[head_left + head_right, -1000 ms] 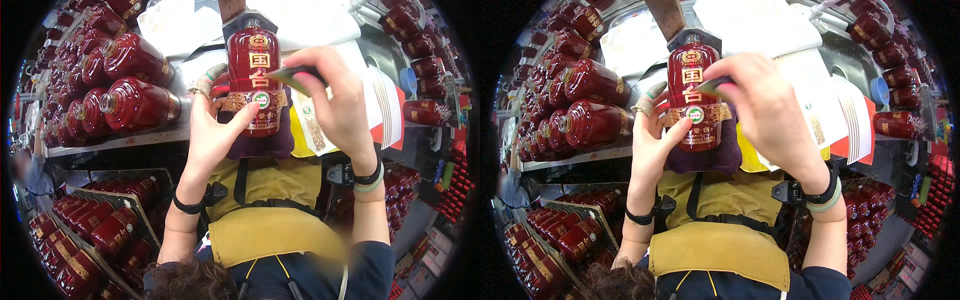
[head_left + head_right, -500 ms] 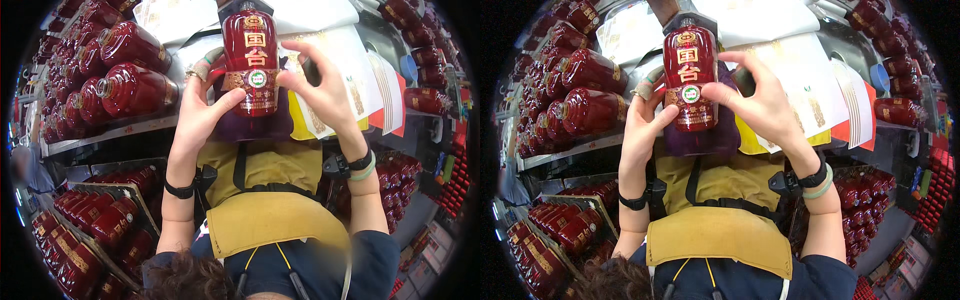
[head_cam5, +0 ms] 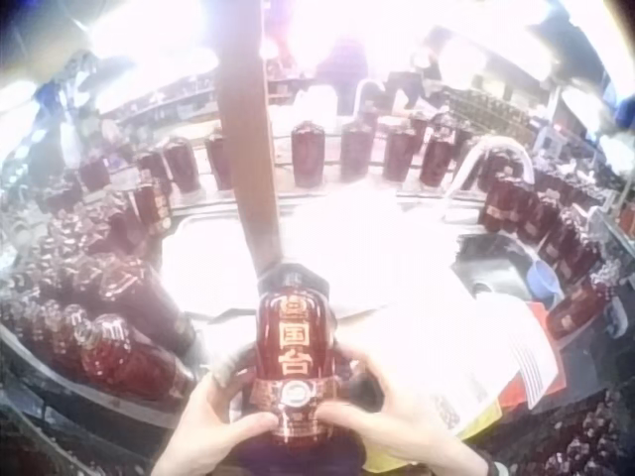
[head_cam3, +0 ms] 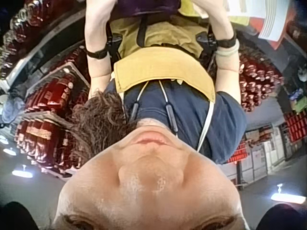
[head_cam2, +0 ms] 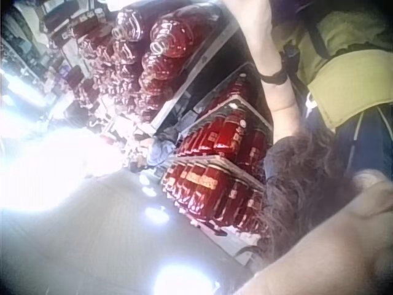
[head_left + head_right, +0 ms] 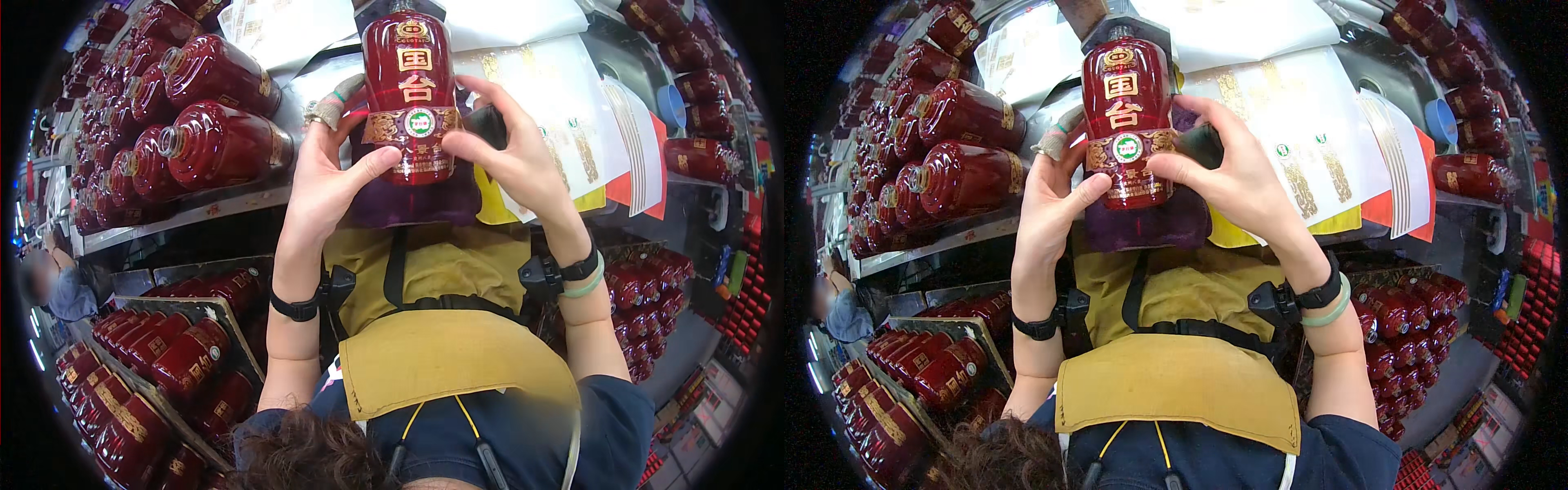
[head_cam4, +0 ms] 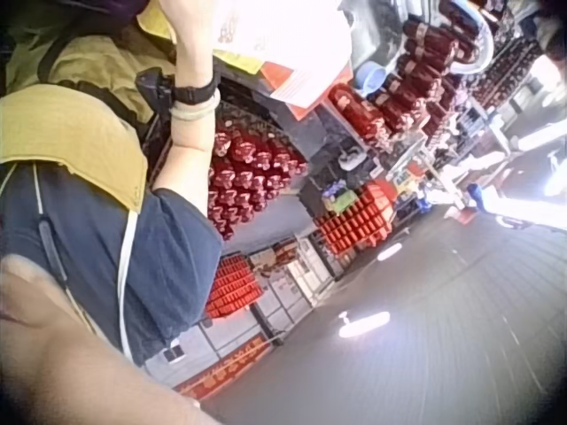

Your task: Applying and smoothing gold and white labels onto red bottles in a factory setting.

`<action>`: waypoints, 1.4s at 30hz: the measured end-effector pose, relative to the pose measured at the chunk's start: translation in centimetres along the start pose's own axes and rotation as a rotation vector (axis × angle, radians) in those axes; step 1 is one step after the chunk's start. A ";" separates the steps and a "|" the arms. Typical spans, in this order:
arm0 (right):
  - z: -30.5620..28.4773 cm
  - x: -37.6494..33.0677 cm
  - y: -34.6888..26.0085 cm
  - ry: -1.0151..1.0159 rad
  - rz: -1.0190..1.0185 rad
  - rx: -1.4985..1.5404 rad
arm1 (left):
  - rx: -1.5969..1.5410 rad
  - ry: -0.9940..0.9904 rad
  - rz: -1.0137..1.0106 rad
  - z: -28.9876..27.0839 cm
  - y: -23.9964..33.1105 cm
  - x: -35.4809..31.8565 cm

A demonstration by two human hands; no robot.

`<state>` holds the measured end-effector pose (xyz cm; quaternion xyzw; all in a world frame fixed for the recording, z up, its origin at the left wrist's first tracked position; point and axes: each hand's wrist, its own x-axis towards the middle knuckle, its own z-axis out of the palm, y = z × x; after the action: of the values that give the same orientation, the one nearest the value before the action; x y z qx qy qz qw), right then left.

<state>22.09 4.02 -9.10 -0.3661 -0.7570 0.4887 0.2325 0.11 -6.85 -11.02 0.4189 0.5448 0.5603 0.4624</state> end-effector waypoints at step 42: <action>-0.9 0.1 -2.5 0.316 -0.620 -0.273 | -0.073 0.020 0.025 0.7 -0.2 -0.1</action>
<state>21.85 3.91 -6.48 -0.2181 -0.8449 0.2271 0.4324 0.79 -6.81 -11.15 0.4029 0.5235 0.5895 0.4648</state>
